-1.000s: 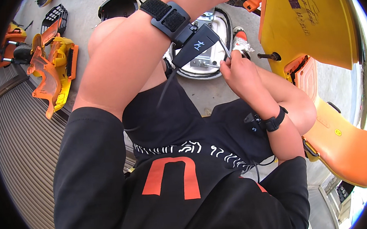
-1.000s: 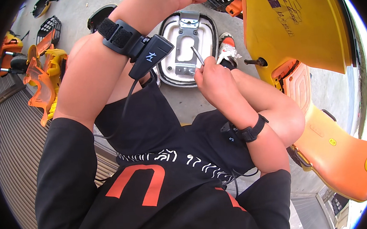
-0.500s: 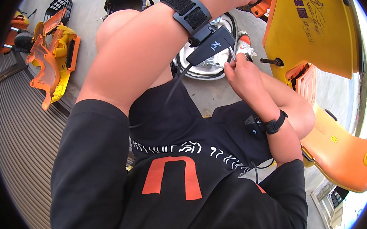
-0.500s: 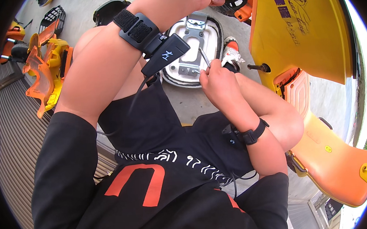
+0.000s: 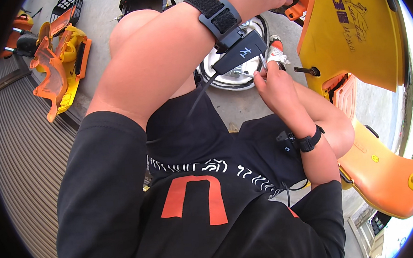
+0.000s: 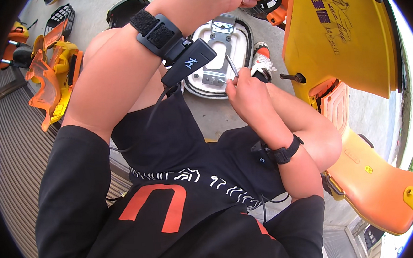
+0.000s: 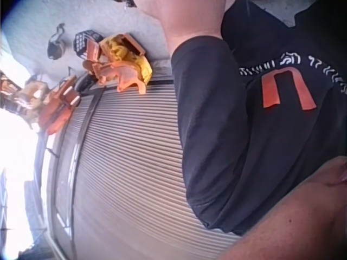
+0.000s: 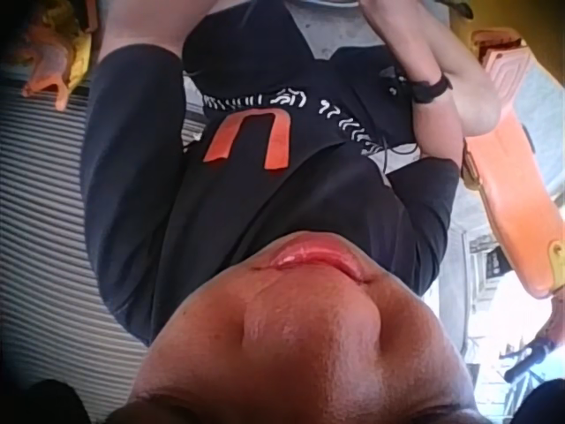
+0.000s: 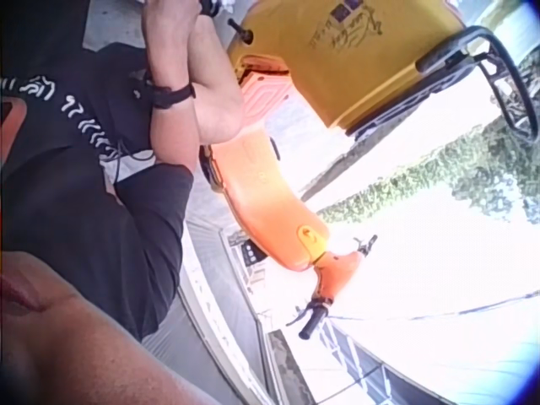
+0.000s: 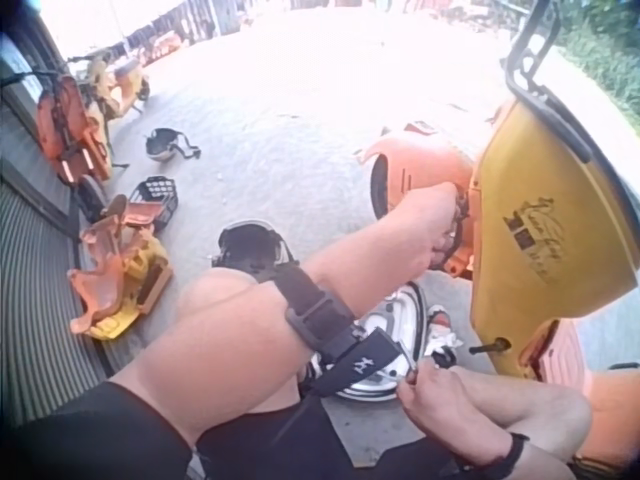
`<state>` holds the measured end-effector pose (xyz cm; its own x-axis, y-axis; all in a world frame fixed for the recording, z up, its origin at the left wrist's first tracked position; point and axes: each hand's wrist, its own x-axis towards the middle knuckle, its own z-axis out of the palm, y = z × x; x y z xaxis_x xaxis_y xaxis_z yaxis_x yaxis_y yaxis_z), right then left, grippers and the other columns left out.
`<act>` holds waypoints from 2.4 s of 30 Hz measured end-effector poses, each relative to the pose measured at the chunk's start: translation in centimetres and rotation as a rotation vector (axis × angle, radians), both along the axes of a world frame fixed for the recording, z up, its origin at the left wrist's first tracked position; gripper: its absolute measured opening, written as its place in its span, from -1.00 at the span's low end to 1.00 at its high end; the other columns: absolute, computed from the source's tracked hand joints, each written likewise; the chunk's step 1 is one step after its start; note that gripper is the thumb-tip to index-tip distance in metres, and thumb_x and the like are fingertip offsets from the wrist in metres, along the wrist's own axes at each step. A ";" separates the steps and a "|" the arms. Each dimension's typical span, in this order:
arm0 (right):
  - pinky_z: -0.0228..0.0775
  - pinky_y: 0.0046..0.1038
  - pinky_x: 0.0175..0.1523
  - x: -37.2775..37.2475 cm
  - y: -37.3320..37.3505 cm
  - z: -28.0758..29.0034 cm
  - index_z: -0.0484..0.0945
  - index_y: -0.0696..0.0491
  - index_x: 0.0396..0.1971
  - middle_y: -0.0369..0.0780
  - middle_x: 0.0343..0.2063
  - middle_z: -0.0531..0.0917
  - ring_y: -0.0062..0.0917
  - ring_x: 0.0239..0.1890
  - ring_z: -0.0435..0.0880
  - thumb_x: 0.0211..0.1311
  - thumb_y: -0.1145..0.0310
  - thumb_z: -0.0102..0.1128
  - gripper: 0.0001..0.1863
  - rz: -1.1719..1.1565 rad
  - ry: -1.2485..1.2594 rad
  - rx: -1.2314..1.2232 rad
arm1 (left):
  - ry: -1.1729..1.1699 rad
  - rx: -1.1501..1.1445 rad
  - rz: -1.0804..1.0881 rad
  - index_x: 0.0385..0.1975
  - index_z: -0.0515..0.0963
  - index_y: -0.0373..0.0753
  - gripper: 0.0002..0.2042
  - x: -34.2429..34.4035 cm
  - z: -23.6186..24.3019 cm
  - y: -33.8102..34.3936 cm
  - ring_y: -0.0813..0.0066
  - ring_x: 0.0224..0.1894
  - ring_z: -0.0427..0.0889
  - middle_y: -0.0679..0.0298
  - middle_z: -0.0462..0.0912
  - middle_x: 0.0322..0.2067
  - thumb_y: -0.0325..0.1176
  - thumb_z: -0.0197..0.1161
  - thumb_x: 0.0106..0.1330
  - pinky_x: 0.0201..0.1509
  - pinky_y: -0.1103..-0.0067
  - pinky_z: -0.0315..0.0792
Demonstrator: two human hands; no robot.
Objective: Dismantling and repairing internal components of an electric scooter.
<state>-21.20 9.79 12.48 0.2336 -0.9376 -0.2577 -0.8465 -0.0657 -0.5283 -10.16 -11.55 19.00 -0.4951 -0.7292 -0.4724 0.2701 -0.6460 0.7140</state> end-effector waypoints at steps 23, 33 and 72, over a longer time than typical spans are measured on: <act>0.53 -0.07 -0.41 1.1 1.9 -1.6 0.32 0.19 -0.26 0.04 -0.57 0.66 0.01 -0.51 0.68 0.32 0.34 0.20 -0.72 0.006 0.009 -0.063 | -0.035 -0.020 -0.005 -0.64 0.30 0.00 -0.71 -0.8 0.4 0.6 0.57 -0.79 0.02 0.49 0.14 -0.75 -0.21 -0.10 0.39 -0.70 0.50 -0.14; 0.50 -0.03 -0.42 1.4 1.9 -2.0 0.34 0.15 -0.24 0.05 -0.56 0.67 0.01 -0.52 0.68 0.33 0.32 0.17 -0.75 -0.050 0.082 -0.070 | -0.044 -0.045 0.037 -0.50 0.38 -0.05 -0.76 -1.7 0.7 0.9 0.58 -0.72 0.09 0.45 0.19 -0.68 -0.20 -0.11 0.42 -0.65 0.49 -0.08; 0.52 -0.07 -0.38 1.1 2.9 -3.3 0.42 0.19 -0.35 0.01 -0.60 0.66 -0.01 -0.50 0.69 0.35 0.30 0.16 -0.76 -0.212 0.033 -0.064 | -0.076 -0.054 0.013 -0.49 0.40 -0.06 -0.77 -1.0 1.0 1.9 0.57 -0.75 0.08 0.48 0.17 -0.72 -0.21 -0.09 0.42 -0.66 0.48 0.00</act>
